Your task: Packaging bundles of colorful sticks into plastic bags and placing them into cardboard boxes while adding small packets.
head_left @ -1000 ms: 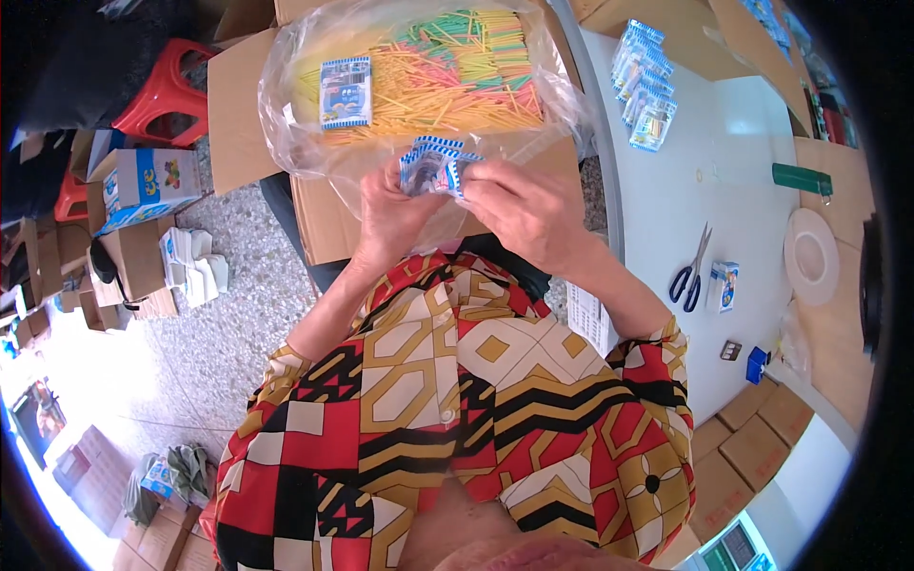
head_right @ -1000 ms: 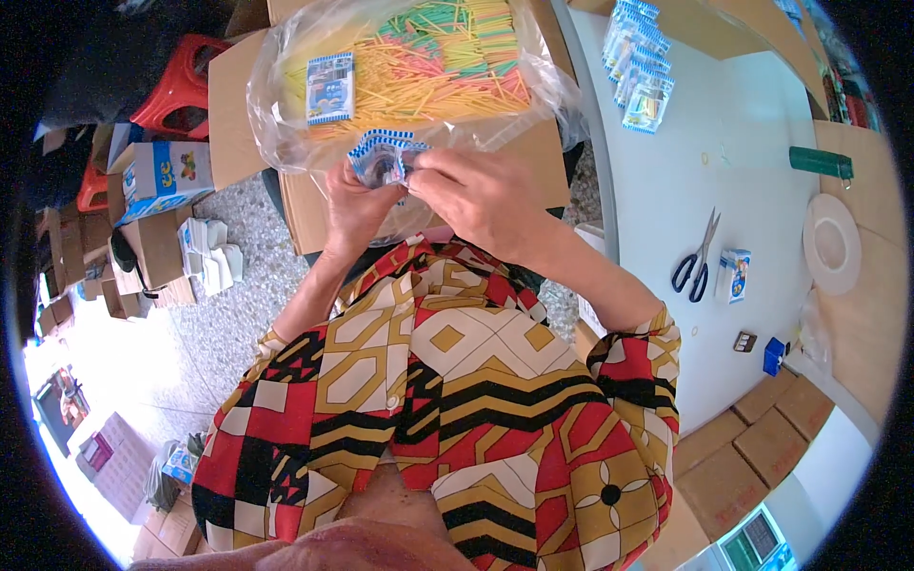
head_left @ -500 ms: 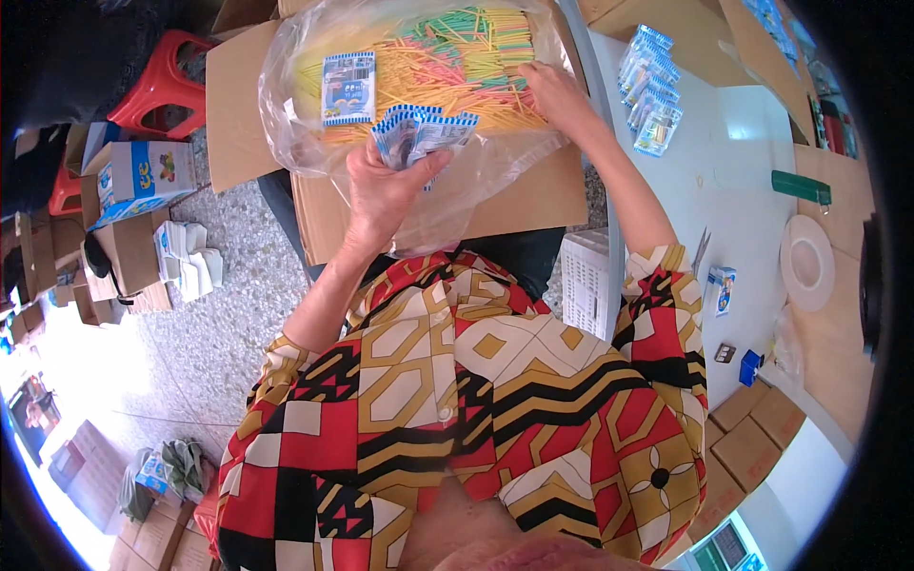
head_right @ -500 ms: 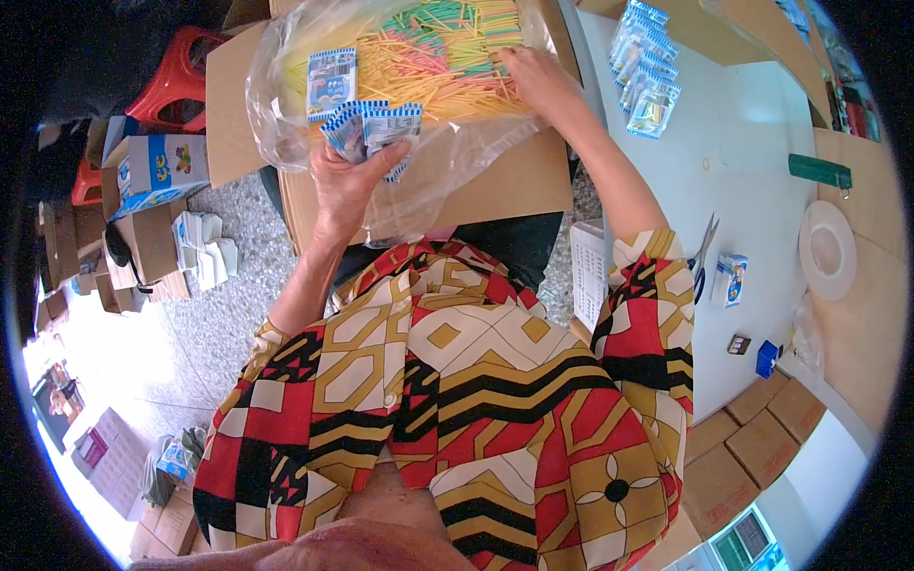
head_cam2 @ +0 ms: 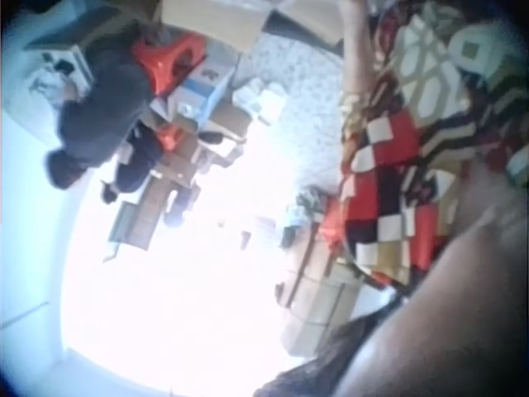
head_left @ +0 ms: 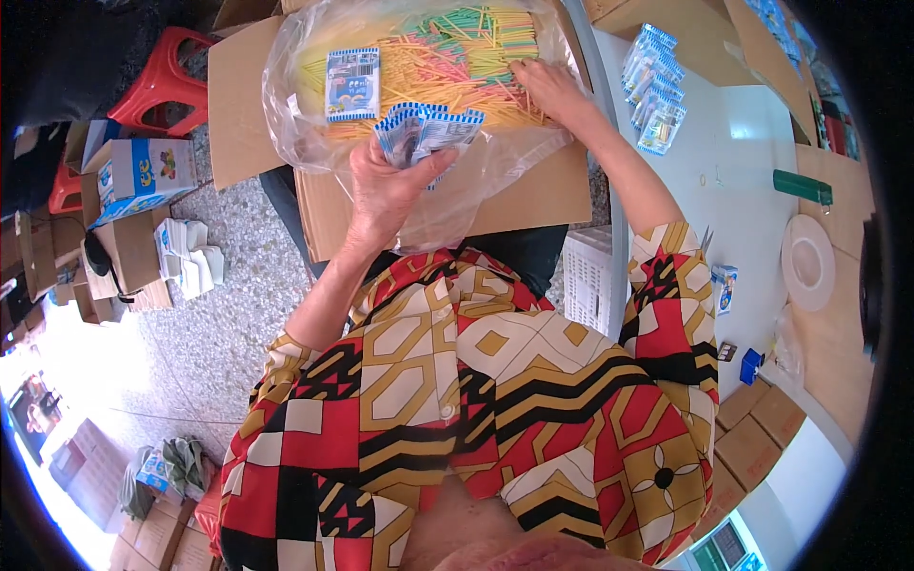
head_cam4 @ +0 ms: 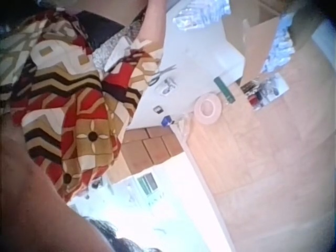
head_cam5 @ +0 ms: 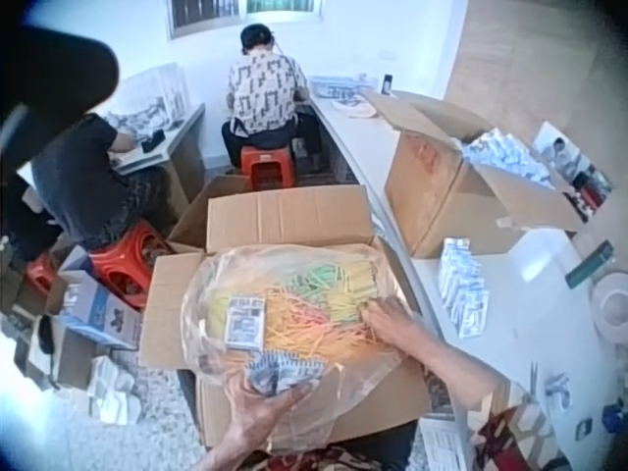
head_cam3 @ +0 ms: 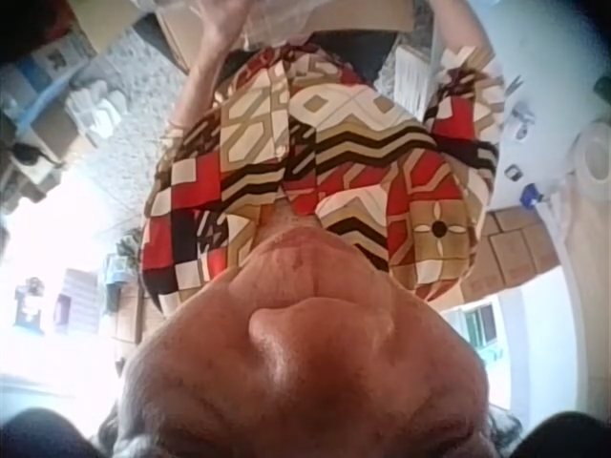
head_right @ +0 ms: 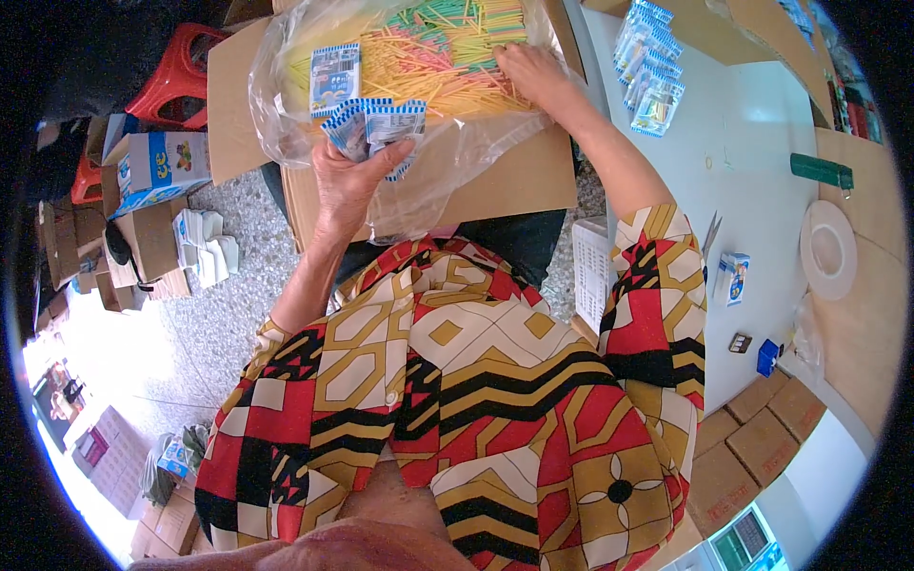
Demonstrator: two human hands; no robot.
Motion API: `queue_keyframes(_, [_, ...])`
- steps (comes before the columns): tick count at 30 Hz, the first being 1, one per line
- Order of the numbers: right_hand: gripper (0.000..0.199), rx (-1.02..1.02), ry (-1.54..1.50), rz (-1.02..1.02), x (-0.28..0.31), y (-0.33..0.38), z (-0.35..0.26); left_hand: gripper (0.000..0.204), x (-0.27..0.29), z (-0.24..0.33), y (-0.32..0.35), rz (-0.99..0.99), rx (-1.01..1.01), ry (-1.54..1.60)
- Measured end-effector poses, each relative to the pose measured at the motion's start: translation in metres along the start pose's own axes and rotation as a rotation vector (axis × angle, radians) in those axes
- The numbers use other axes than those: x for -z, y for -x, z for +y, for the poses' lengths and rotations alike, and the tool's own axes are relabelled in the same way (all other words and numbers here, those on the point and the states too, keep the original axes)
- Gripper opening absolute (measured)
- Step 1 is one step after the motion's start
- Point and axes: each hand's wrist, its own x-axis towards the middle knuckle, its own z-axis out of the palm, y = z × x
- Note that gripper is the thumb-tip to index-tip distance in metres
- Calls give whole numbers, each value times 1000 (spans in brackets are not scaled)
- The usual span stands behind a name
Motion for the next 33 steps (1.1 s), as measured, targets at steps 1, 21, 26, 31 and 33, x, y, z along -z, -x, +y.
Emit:
queue_keyframes(1, [19,-2,28,-25,1,0,-1,17,0,0,0,1,-1,-2])
queue_keyframes(21, [31,140,185,-56,-1,1,6,17,1,2,2,-22,-10,25])
queue_keyframes(26, [24,128,-32,-69,12,-2,16,18,2,0,3,-9,4,61])
queue_keyframes(31, [20,-77,-398,-159,31,-13,36,18,3,-2,3,-12,-12,58])
queue_keyframes(33, [18,-159,-563,-233,56,-14,32,18,4,-3,4,-9,-11,57])
